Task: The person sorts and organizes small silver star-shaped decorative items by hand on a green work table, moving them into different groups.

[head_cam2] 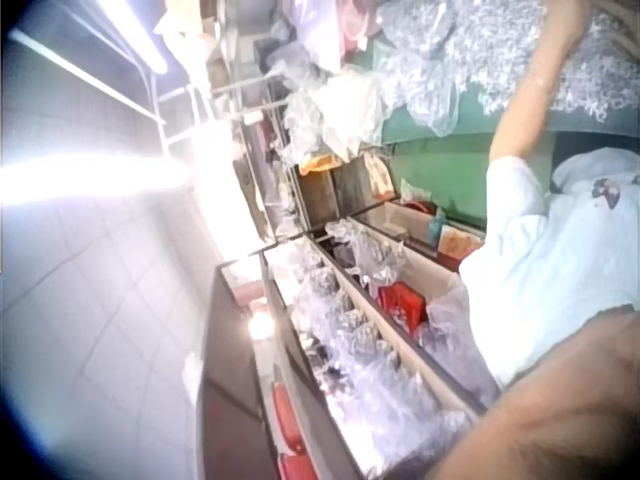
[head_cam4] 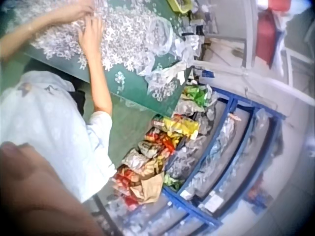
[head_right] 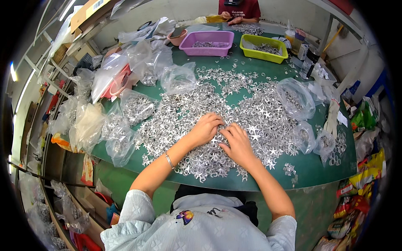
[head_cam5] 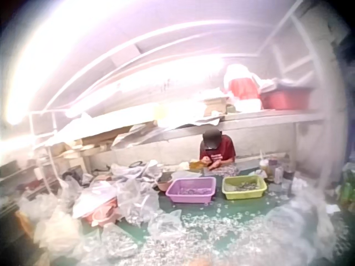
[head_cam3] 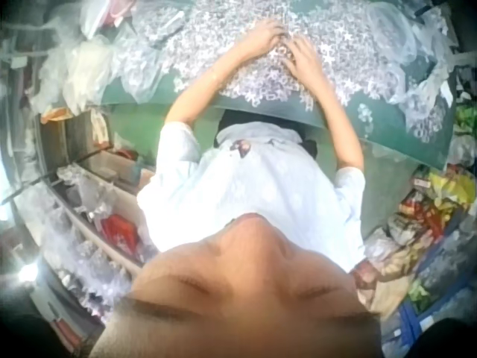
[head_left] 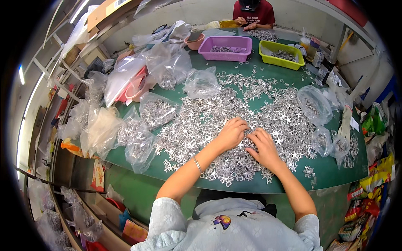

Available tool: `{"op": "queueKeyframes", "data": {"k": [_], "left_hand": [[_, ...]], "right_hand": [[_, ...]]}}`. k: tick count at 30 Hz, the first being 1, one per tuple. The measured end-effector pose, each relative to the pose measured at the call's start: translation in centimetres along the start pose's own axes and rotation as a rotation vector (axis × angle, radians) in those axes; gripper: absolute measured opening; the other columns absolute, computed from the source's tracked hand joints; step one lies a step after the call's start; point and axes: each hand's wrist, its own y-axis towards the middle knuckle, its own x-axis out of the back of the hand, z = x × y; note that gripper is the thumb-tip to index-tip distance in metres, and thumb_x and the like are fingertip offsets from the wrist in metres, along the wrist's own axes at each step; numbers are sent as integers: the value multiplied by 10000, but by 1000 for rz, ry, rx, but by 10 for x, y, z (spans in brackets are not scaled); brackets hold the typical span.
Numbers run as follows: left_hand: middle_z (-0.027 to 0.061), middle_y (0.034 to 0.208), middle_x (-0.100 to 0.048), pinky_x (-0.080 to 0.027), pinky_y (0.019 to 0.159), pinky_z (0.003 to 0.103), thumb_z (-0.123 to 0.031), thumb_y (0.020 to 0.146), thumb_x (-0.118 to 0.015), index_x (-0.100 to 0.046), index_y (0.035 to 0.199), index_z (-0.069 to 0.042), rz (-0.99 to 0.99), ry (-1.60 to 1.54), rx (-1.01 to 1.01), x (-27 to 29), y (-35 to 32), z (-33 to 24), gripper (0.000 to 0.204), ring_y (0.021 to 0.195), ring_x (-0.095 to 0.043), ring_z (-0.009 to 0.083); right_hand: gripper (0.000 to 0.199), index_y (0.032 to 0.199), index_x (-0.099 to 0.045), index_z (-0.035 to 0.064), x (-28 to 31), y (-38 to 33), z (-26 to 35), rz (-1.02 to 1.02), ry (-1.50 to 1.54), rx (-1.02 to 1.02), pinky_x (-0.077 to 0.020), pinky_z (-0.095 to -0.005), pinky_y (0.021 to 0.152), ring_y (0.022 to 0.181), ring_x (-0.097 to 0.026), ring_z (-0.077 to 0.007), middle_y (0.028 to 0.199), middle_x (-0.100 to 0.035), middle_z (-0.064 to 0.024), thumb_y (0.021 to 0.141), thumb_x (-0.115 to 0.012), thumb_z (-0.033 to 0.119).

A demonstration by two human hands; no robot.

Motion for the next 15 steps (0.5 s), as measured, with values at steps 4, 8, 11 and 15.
{"op": "queueKeyframes", "data": {"k": [4, 8, 11, 15], "left_hand": [[70, 1041, -538, -316, 933, 405, 4, 694, -491, -584, 940, -34, 80, 86, -1, 10, -16, -8, 266, 1089, -417, 279], [73, 1062, -533, -319, 930, 420, 0, 670, -510, -573, 954, -48, 19, 162, -103, 19, -34, -18, 295, 1085, -415, 301], [87, 1094, -524, -319, 932, 434, 3, 655, -524, -571, 973, -49, 47, 123, -117, 29, -46, -22, 325, 1070, -429, 299], [96, 1142, -504, -336, 925, 441, 25, 620, -543, -570, 990, -53, 42, 121, -100, 38, -60, -27, 379, 1047, -447, 301]], "right_hand": [[366, 1024, -531, 60, 5, -10, 9, -7, -20, -40, -359, -399, 872, 1062, -444, -298, 1006, -492, -99, 688, -668, 98], [314, 969, -554, 44, 2, -27, 9, -109, -11, -3, -404, -408, 830, 1009, -484, -309, 981, -513, -113, 675, -664, 53], [307, 948, -555, 29, 2, -38, 8, -155, 52, -46, -416, -409, 810, 967, -506, -317, 967, -523, -121, 662, -668, 34], [289, 881, -550, -3, 5, -55, 1, -255, 55, -131, -435, -380, 770, 898, -533, -312, 887, -547, -142, 629, -692, -10]]}}
